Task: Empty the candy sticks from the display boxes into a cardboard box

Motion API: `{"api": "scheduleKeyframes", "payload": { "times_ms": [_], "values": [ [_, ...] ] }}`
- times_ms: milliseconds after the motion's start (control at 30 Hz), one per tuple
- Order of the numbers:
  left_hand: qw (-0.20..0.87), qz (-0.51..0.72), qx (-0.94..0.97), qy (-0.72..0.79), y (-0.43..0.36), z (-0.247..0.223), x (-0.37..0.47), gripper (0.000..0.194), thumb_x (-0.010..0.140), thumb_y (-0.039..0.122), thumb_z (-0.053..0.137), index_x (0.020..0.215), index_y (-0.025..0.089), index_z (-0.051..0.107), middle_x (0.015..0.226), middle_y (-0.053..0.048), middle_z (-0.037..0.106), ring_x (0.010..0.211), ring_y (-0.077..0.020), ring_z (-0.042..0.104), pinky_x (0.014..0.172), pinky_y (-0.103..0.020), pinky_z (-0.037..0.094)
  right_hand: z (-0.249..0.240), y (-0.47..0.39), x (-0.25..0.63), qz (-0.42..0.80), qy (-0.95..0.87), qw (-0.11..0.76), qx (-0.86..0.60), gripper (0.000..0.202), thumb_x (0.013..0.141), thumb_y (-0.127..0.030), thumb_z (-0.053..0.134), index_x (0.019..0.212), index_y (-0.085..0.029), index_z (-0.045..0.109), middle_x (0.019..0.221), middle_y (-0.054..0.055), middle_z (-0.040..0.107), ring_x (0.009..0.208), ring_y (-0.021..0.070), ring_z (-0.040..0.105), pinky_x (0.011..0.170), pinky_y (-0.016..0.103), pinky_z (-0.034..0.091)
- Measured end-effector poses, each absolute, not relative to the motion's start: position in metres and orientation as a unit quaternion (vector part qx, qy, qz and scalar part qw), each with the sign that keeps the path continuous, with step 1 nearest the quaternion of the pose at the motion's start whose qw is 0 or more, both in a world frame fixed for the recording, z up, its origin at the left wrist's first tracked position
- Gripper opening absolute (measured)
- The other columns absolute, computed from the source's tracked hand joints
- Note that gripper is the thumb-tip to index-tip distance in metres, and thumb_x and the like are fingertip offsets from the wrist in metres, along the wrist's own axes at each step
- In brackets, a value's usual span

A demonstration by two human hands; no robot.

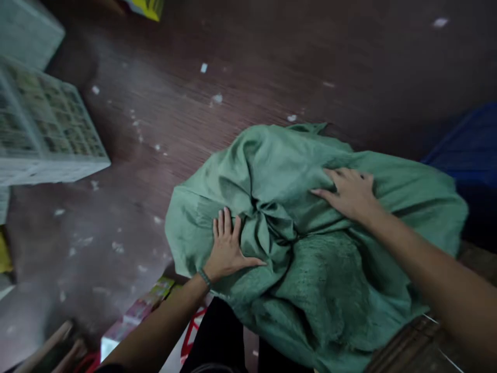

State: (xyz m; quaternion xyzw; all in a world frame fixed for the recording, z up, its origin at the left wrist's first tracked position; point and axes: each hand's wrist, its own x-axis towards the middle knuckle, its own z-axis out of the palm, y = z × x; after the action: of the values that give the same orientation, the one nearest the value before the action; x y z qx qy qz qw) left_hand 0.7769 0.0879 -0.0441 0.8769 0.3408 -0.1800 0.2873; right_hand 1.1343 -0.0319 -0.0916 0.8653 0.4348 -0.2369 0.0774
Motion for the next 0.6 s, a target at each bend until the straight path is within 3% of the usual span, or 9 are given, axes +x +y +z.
{"api": "scheduleKeyframes", "payload": {
  "times_ms": [100,233,367,500,600],
  "values": [
    [0.233,-0.228,0.876,0.356,0.053,-0.074,0.752,0.127,0.061,0.080,0.083,0.155,0.002,0.049,0.169,-0.040,0.018,0.159,-0.0577,0.009,0.122,-0.079,0.015,-0.137,-0.064,1.085,-0.187,0.427,0.042,0.884,0.065,0.099,-0.057,0.048,0.153,-0.023,0.053,0.151,0.022,0.046,0.142,0.0362,0.039,0.116,0.055,0.033],
    [0.213,-0.270,0.858,0.381,0.049,-0.129,0.741,0.099,0.076,0.056,0.079,0.158,0.009,0.049,0.169,-0.034,0.026,0.159,-0.0541,0.016,0.121,-0.081,0.017,-0.214,-0.077,1.055,-0.073,0.410,-0.040,0.908,0.078,0.098,-0.062,0.023,0.152,-0.013,0.052,0.144,0.027,0.041,0.141,0.0429,0.032,0.118,0.066,0.024],
    [0.227,-0.311,0.831,0.401,0.059,-0.163,0.750,0.089,0.076,0.048,0.080,0.153,0.012,0.057,0.169,-0.032,0.029,0.160,-0.0541,0.012,0.123,-0.079,0.017,-0.262,-0.083,1.062,-0.067,0.414,-0.071,0.905,0.078,0.094,-0.059,0.031,0.153,-0.010,0.046,0.141,0.028,0.040,0.140,0.0472,0.029,0.109,0.074,0.026],
    [0.255,-0.325,0.792,0.449,0.063,-0.180,0.755,0.085,0.075,0.038,0.079,0.154,0.016,0.057,0.171,-0.025,0.029,0.162,-0.0501,0.006,0.128,-0.074,0.009,-0.245,-0.072,1.062,-0.123,0.367,0.002,0.922,0.077,0.095,-0.050,0.045,0.157,-0.006,0.041,0.151,0.031,0.036,0.145,0.0479,0.024,0.112,0.069,0.025],
    [0.269,-0.312,0.758,0.506,0.063,-0.198,0.746,0.077,0.076,0.031,0.075,0.149,0.012,0.061,0.169,-0.024,0.035,0.163,-0.0475,0.006,0.131,-0.069,0.001,-0.223,-0.049,1.061,-0.162,0.351,0.061,0.920,0.082,0.097,-0.047,0.053,0.164,-0.004,0.033,0.160,0.032,0.030,0.152,0.0471,0.017,0.118,0.060,0.023]
  ]
}}
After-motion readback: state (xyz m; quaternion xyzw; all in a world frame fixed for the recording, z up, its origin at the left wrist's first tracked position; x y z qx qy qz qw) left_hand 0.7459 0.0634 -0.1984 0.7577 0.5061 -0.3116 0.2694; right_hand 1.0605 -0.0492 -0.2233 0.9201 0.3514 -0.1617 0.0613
